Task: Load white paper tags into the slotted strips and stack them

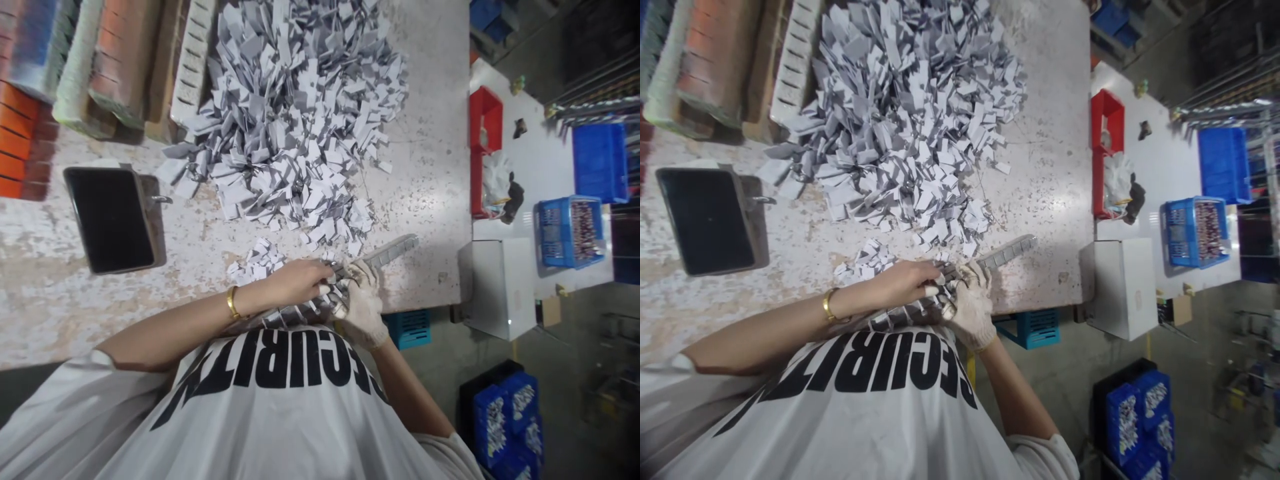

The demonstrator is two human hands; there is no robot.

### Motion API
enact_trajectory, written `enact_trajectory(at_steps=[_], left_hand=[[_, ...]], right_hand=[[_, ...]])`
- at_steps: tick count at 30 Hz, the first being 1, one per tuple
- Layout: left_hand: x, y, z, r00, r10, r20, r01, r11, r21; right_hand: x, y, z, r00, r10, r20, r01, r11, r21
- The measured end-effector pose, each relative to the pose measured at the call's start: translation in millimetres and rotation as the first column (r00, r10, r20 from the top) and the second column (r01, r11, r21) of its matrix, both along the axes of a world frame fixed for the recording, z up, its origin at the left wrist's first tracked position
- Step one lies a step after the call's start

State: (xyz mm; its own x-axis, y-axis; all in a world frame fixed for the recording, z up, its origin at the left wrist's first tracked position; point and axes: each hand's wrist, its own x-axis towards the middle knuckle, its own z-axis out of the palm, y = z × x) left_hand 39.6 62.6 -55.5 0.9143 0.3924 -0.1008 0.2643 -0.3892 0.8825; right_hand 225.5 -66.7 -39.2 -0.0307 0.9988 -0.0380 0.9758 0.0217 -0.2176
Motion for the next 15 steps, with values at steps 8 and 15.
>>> enact_trajectory(at_steps=[8,15], left_hand=[[9.6,17.6,4.8,0.995,-0.104,0.004,0.104,0.991,-0.079],[21.9,17.9,7.3,0.961,-0.261,0.087,0.221,0.920,0.322]], right_hand=[[4.1,-4.8,4.0,0.991,0.089,0.101,-0.103,0.985,0.136],[-1.9,-6.7,-21.3,0.993,0.044,0.111,-0.069,0.970,0.232]])
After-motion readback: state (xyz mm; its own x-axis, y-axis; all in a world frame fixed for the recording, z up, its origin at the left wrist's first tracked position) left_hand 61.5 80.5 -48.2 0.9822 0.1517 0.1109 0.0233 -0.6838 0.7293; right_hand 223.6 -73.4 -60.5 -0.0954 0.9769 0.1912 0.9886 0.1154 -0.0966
